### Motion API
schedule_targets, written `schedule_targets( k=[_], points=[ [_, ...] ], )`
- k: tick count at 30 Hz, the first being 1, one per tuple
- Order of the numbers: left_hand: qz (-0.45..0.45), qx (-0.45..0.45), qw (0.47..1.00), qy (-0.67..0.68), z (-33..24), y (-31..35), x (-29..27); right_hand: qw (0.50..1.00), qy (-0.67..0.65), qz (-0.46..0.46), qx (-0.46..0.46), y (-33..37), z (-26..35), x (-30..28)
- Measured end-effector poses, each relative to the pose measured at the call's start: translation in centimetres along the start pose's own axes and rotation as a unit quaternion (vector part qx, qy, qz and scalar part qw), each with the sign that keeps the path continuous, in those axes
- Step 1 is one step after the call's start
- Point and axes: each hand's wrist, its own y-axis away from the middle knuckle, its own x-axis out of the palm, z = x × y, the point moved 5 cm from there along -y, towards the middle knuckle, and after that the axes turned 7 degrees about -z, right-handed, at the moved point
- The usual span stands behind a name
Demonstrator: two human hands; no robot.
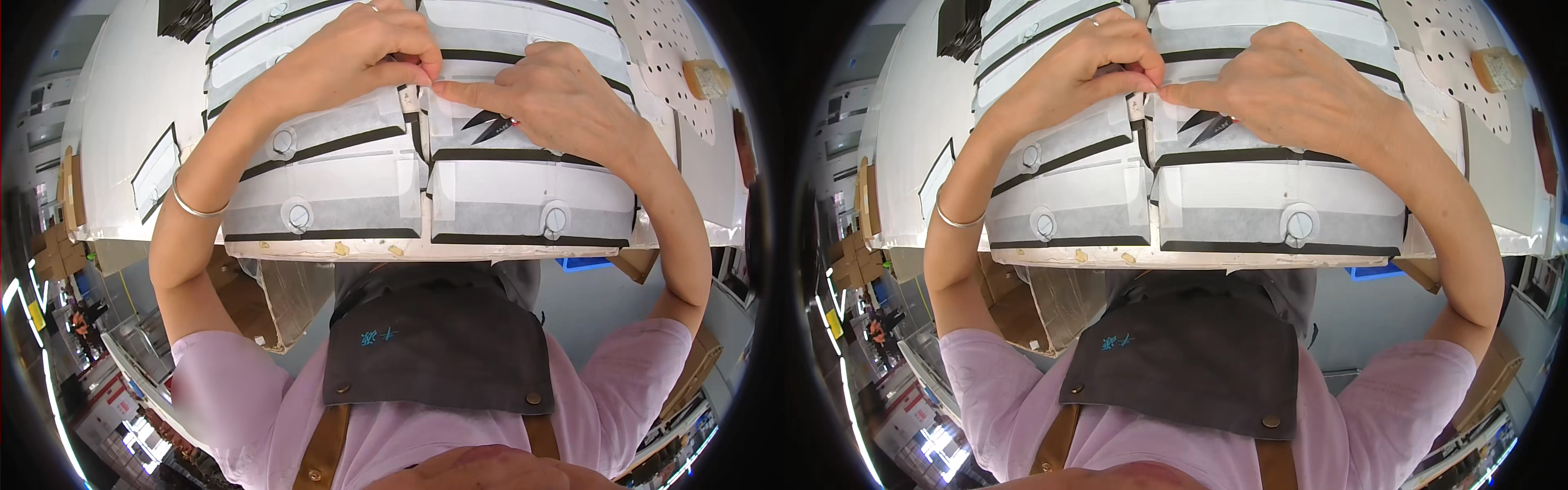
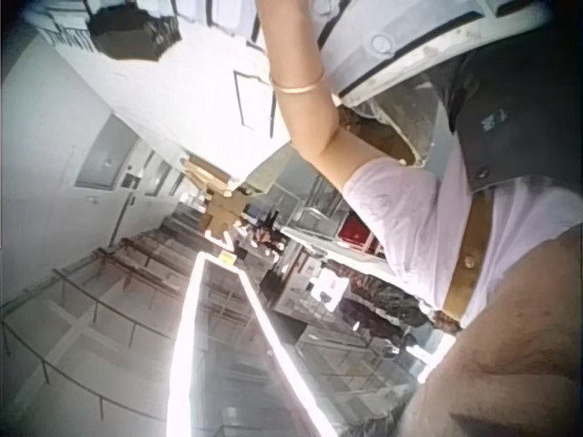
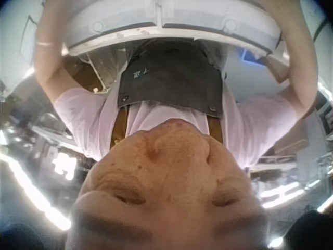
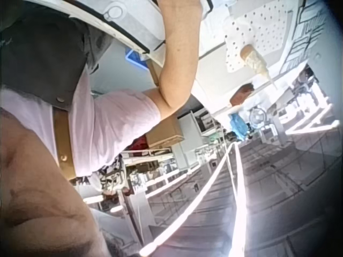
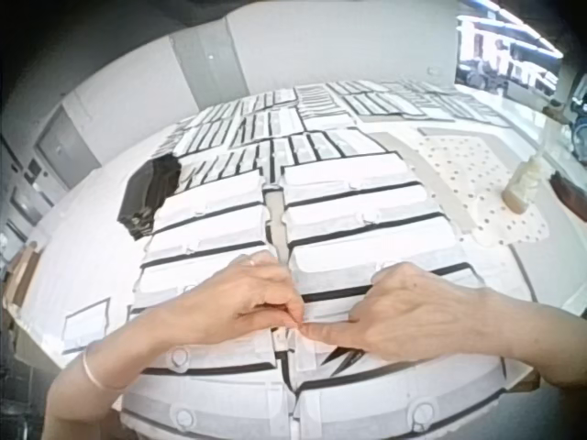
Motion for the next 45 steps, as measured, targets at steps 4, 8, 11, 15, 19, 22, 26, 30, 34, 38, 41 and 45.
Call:
schedule_targets(
  k=[4,8,11,15,19,22,26,30,34,38,41,45],
  points=[
    [-0.033,0.142,0.989,-0.03,0.0,-0.8,-0.6,1.0,0.007,0.02,0.004,0.1,0.0,0.2],
    [-0.012,0.071,0.996,-0.048,0.5,0.3,0.4,1.0,-0.008,-0.011,0.004,0.0,0.0,0.1],
    [-0.035,0.044,0.997,-0.043,0.4,0.6,0.1,1.0,-0.005,-0.011,0.001,0.1,0.1,0.2],
    [-0.12,-0.051,0.991,-0.035,-0.6,1.5,-1.3,1.0,-0.007,-0.022,-0.001,0.1,0.1,0.1],
    [-0.09,-0.093,0.986,-0.104,-2.0,1.9,-0.6,1.0,-0.01,-0.021,0.003,0.0,0.2,0.0],
    [-0.09,-0.099,0.977,-0.169,-2.8,1.7,0.0,0.998,-0.055,0.011,0.032,-0.3,0.0,-0.2],
    [-0.124,-0.125,0.97,-0.171,-3.0,2.1,0.2,0.943,-0.263,-0.007,0.202,-1.3,-1.1,-1.3],
    [-0.108,-0.067,0.973,-0.193,-5.9,4.0,0.5,0.892,-0.317,0.004,0.321,-1.0,-2.0,-1.3],
    [-0.067,-0.06,0.97,-0.227,-7.1,5.5,1.3,0.92,-0.255,0.008,0.298,-1.2,-1.2,-0.5],
    [-0.083,-0.043,0.965,-0.244,-6.6,5.7,1.5,0.932,-0.203,0.045,0.295,-1.9,-0.3,-0.2],
    [-0.076,-0.034,0.966,-0.247,-6.4,5.7,1.6,0.935,-0.191,0.052,0.293,-2.0,-0.3,-0.1],
    [-0.075,-0.027,0.965,-0.249,-6.6,5.9,1.7,0.945,-0.179,0.032,0.271,-1.9,-0.1,-0.1]
  ],
)
